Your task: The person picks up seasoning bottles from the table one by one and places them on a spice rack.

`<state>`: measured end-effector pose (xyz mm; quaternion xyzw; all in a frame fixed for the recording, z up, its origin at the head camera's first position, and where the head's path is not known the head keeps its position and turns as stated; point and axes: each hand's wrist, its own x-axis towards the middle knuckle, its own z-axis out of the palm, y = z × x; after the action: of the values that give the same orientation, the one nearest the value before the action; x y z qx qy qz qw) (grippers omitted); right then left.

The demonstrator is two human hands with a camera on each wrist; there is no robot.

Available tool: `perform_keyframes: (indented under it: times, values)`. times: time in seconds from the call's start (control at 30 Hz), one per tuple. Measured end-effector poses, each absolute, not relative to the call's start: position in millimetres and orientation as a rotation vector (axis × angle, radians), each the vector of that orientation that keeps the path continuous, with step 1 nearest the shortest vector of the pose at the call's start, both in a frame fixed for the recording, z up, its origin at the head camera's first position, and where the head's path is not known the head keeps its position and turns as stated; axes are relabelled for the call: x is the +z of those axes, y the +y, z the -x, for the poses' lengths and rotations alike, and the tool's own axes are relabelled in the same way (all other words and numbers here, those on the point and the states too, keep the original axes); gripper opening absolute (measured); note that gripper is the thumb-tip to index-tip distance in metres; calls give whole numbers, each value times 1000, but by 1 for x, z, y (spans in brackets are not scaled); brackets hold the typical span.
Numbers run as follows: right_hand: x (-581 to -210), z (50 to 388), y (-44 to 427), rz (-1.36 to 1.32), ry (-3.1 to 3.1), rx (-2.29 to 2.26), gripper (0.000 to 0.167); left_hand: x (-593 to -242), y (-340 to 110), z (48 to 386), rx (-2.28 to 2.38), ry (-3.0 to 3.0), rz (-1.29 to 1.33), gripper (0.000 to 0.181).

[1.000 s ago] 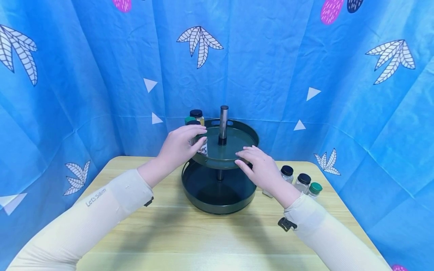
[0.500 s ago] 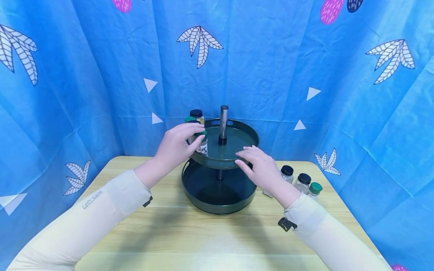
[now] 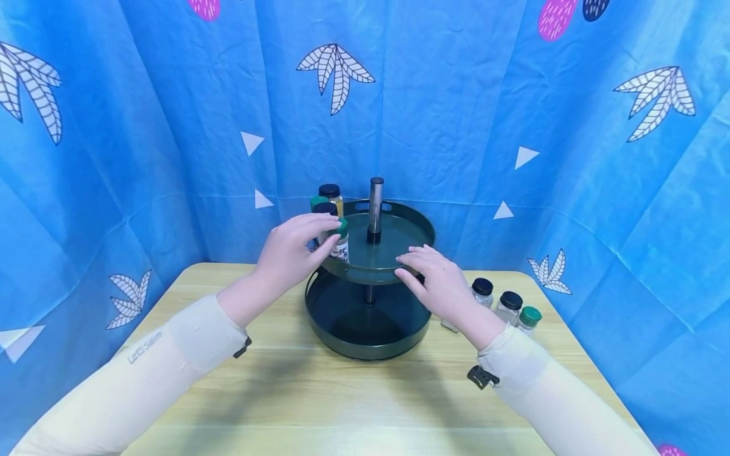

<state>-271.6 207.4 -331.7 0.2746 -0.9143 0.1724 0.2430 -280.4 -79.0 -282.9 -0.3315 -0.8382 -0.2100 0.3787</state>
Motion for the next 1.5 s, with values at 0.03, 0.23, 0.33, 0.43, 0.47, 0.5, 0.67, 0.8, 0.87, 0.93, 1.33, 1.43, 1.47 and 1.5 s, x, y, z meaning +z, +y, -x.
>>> perform_keyframes:
  times: [0.03, 0.23, 0.33, 0.43, 0.47, 0.5, 0.67, 0.8, 0.87, 0.93, 1.33, 1.43, 1.47, 1.5]
  values:
    - [-332, 272, 207, -750, -2499, 472, 37, -284, -80, 279, -542, -2146, 844, 26]
    - [-332, 272, 208, -755, -2489, 470, 36, -289, -82, 272, -566, -2128, 851, 26]
    - [-331, 273, 208, -760, -2482, 471, 36, -290, -82, 269, -568, -2104, 860, 25]
    - [-331, 273, 209, -763, -2481, 470, 36, -292, -83, 267, -574, -2089, 868, 25]
    - [-331, 273, 209, -762, -2484, 470, 36, -293, -83, 267, -575, -2085, 868, 24]
    - [-331, 273, 209, -761, -2486, 470, 36, -294, -84, 266, -578, -2083, 870, 24]
    - [-331, 273, 208, -754, -2503, 476, 36, -302, -87, 262, -596, -2081, 869, 23]
    - [-331, 273, 207, -752, -2508, 478, 37, -310, -90, 257, -639, -2075, 865, 24]
    - [-331, 272, 207, -750, -2511, 478, 37, -314, -91, 255, -658, -2067, 867, 25]
    - [-331, 272, 207, -748, -2510, 477, 37, -316, -92, 253, -669, -2062, 869, 25]
    - [-332, 272, 208, -753, -2495, 482, 36, -340, -98, 249, -693, -2162, 824, 24]
    - [-333, 272, 209, -752, -2497, 484, 36, -347, -98, 250, -701, -2200, 815, 25]
    - [-333, 272, 209, -750, -2499, 483, 36, -350, -98, 250, -704, -2217, 811, 25]
    - [-333, 272, 208, -751, -2500, 482, 36, -352, -98, 250, -705, -2235, 807, 25]
